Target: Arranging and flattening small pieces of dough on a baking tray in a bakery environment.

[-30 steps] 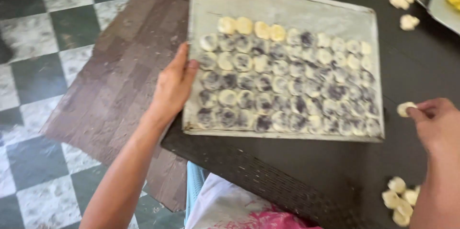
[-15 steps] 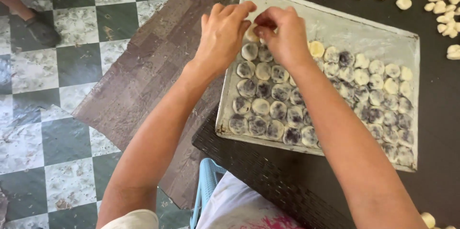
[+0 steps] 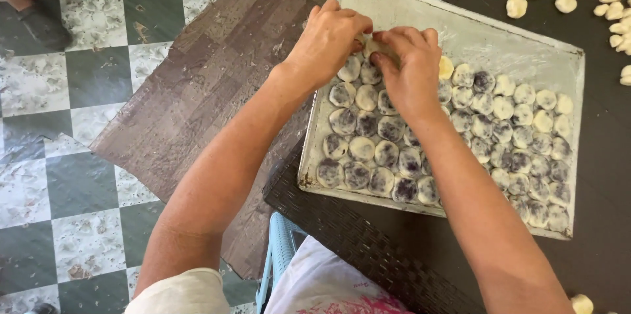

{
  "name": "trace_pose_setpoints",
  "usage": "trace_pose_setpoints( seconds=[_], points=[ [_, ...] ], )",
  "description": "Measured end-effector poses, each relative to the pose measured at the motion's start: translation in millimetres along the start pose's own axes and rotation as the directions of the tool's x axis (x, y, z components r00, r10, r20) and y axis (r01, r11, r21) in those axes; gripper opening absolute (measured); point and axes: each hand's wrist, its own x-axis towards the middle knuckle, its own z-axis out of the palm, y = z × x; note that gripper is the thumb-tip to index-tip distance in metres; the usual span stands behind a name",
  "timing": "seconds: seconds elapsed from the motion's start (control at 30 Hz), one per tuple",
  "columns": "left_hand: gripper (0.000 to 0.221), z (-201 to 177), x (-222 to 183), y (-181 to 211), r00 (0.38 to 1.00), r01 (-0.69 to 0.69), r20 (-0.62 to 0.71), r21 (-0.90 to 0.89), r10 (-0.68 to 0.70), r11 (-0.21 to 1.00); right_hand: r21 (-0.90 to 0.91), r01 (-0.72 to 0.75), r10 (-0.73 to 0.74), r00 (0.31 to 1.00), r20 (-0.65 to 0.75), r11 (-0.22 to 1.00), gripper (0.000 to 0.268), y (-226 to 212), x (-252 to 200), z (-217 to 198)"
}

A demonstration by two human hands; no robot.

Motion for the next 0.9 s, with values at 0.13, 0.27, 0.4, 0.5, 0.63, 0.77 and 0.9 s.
trace_pose_setpoints(
  seconds=[0.13,0.27,0.4,0.5,0.63,0.77,0.9],
  points=[
    [0.013,-0.8,-4.6,1.3,0.999,0.028,0.015,-0.013,-0.028,1.0,-0.221,-0.027,0.047,0.995,0.087,0.975,0.029,-34.0,-5.7,-4.2],
    [0.038,-9.7,-10.7,2.9,0.998,0.052,-0.039,-0.083,-0.055,0.995,-0.424,-0.175,0.385,0.786,0.484,0.889,0.082,-64.3,1.7,-12.6],
    [0.039,-18.8,-24.7,3.6,0.973,0.173,-0.08,-0.36,-0.215,0.917,-0.446,-0.132,0.382,0.754,0.534,0.885,0.084,-84.1,14.1,-23.5],
    [0.035,-31.3,-42.2,12.6,0.912,0.326,-0.068,-0.48,-0.405,0.815,-0.35,-0.088,0.274,0.804,0.527,0.933,0.084,-66.9,0.9,7.4],
    [0.031,-36.8,-66.6,8.1,0.908,0.344,-0.052,-0.471,-0.415,0.812,-0.402,-0.098,0.339,0.734,0.588,0.91,0.085,-94.0,15.8,-16.0],
    [0.035,-47.5,-82.4,16.3,0.888,0.388,-0.052,-0.45,-0.458,0.804,-0.361,-0.178,0.347,0.802,0.486,0.916,0.084,-79.5,4.7,3.8],
    [0.037,-52.7,-97.4,45.8,0.777,0.603,0.141,-0.445,-0.613,0.662,-0.272,-0.139,0.249,0.87,0.426,0.952,0.089,-58.6,-3.3,-0.9]
  ],
)
